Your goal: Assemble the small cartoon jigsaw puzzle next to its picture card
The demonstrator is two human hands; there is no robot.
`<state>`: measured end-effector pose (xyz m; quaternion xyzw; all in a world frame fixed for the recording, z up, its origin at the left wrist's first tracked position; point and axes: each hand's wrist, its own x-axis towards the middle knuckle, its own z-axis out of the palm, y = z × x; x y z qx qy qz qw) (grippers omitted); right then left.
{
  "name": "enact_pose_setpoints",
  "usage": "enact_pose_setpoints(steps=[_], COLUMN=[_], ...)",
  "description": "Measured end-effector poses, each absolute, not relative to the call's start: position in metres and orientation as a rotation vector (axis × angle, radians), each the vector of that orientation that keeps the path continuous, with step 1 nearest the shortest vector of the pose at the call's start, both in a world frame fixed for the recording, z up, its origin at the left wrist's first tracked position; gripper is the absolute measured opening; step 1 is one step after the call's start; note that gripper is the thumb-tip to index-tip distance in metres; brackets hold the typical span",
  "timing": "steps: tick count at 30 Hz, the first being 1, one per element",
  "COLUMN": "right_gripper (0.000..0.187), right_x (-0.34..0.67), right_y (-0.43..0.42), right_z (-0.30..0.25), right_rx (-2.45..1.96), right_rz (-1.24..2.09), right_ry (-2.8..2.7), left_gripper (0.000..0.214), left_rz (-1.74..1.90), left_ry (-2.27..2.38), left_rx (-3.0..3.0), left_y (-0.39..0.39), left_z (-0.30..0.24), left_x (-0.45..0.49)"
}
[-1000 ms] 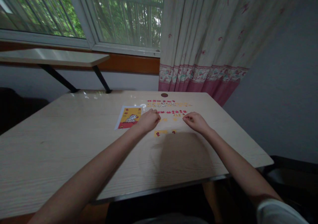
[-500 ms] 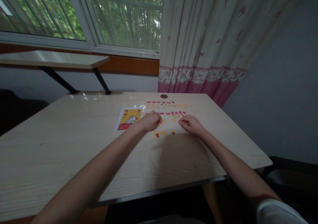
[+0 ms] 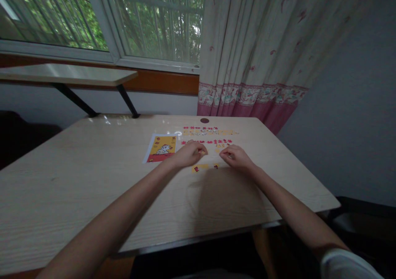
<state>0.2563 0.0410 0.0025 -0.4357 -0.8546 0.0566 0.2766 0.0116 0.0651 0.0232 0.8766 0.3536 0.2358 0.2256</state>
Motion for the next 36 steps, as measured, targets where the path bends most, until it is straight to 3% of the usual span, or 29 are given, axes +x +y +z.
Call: enact_pose_setpoints(steps=[4, 10, 21, 25, 29, 32, 36], right_gripper=[0.017, 0.02, 0.02, 0.015, 0.011, 0.009, 0.006], right_x=[0.24, 0.222, 0.221, 0.222, 0.231, 0.241, 0.247], right_y=[0.034, 0.018, 0.011, 0.013, 0.021, 0.027, 0.029], right_z=[0.002, 0.007, 0.014, 0.013, 0.007, 0.001, -0.002], right_rx=[-1.107, -1.095, -1.012, -0.906, -0.911, -0.97, -1.051], right_rz=[0.092, 0.002, -0.167, -0.244, -0.134, 0.073, 0.24], right_ry=[-2.218, -2.089, -2.11, -2.08, -2.088, -2.266, -2.402], left_gripper=[0.01, 0.015, 0.027, 0.03, 0.027, 0.014, 0.018], left_rz=[0.911, 1.052, 1.06, 1.03, 1.101, 0.896, 0.669], left_ry=[0.972, 0.948, 0.914, 0.907, 1.048, 1.108, 1.021], left_rx=[1.816, 1.184, 0.985, 1.079, 1.537, 2.14, 2.582], left_y=[0.048, 0.029, 0.018, 0.02, 0.024, 0.026, 0.023], left_z=[0.026, 0.02, 0.016, 0.011, 0.007, 0.006, 0.007], left_x=[0.02, 0.03, 0.038, 0.036, 0.019, 0.001, -0.007])
